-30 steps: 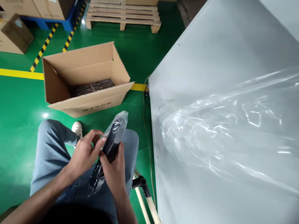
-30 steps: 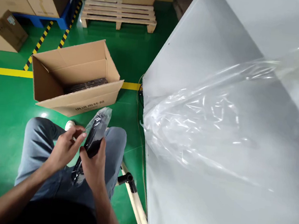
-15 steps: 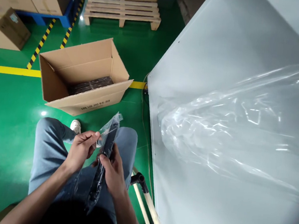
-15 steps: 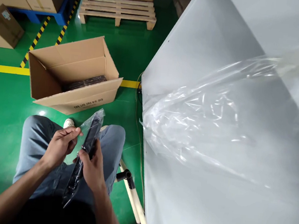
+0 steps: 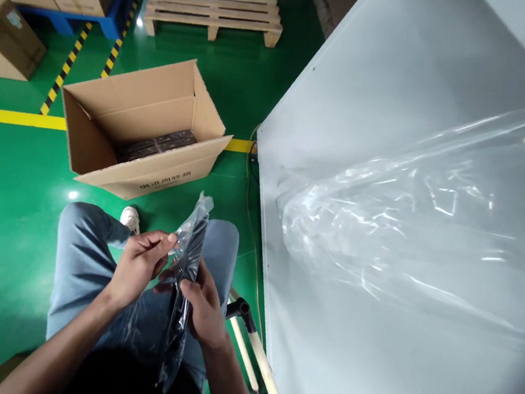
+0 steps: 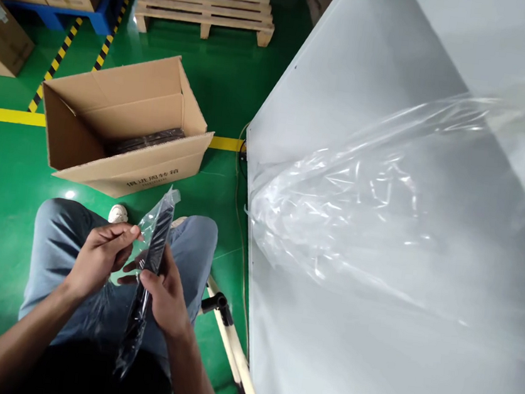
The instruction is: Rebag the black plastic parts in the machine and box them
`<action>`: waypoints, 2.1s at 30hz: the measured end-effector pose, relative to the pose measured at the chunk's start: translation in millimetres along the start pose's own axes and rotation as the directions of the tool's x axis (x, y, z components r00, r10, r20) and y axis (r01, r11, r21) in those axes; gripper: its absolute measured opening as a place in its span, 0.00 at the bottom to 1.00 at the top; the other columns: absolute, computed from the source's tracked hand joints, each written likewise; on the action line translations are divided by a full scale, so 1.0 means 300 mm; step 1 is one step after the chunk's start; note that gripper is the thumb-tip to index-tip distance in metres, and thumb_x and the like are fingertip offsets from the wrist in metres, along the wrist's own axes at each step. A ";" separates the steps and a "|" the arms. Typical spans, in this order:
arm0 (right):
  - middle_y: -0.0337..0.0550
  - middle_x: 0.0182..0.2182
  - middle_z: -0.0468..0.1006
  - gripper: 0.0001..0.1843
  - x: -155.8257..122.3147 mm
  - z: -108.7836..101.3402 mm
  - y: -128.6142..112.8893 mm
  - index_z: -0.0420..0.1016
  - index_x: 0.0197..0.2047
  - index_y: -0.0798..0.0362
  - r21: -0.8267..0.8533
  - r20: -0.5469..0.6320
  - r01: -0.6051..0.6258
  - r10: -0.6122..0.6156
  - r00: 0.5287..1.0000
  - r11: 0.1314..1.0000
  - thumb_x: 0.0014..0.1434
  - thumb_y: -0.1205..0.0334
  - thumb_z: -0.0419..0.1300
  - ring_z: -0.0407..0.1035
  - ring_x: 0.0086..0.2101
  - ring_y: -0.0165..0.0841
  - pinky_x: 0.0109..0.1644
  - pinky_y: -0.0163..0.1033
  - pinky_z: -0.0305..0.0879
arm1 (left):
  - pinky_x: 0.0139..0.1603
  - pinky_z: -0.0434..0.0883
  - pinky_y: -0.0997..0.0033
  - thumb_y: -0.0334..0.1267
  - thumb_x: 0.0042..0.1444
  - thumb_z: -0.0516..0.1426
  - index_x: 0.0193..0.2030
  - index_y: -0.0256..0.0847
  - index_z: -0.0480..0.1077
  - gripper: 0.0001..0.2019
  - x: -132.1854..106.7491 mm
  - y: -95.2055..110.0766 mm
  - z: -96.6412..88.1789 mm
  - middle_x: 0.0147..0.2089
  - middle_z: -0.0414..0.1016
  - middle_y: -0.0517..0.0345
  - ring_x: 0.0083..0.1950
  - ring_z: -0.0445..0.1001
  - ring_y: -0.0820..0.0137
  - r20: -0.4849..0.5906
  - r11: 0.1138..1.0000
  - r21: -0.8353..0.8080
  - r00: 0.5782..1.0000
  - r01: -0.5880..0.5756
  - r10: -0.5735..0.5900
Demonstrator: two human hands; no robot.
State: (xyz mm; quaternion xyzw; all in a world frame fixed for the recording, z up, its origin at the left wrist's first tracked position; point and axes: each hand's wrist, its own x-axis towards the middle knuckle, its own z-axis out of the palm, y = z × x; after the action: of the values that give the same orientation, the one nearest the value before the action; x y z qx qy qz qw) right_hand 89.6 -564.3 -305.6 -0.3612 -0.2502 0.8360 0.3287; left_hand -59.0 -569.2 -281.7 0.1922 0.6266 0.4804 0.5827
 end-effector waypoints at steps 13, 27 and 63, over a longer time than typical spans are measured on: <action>0.47 0.38 0.84 0.31 -0.017 -0.023 0.031 0.82 0.50 0.46 0.103 0.039 -0.114 0.110 0.993 0.988 0.47 0.37 0.72 0.80 0.45 0.49 0.46 0.56 0.79 | 0.17 0.56 0.76 0.64 0.54 0.67 0.28 0.38 0.77 0.27 -0.035 0.046 0.013 0.16 0.55 0.67 0.18 0.53 0.78 0.026 0.994 0.091 0.998 -0.062 0.060; 0.46 0.38 0.86 0.28 -0.005 -0.034 0.057 0.81 0.48 0.46 0.116 0.002 -0.165 0.166 0.986 0.979 0.48 0.38 0.71 0.80 0.45 0.49 0.47 0.57 0.79 | 0.20 0.58 0.79 0.60 0.55 0.68 0.47 0.39 0.78 0.26 -0.027 0.042 -0.051 0.24 0.63 0.66 0.22 0.59 0.76 0.289 0.999 0.049 0.957 0.016 -0.029; 0.54 0.60 0.79 0.32 0.053 -0.031 0.140 0.58 0.72 0.52 -0.679 -0.135 0.193 -0.379 0.916 0.708 0.67 0.60 0.59 0.74 0.61 0.42 0.66 0.48 0.71 | 0.39 0.72 0.70 0.43 0.66 0.60 0.54 0.41 0.73 0.13 -0.022 -0.080 -0.098 0.39 0.76 0.57 0.37 0.74 0.68 0.129 0.510 0.704 0.795 -0.494 0.593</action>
State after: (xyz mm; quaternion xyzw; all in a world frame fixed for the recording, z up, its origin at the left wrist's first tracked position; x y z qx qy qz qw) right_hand 73.0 -578.6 -346.0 -0.5172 -0.5329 0.5778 0.3386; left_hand -76.7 -596.8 -302.1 0.5556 0.7041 0.3713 0.2404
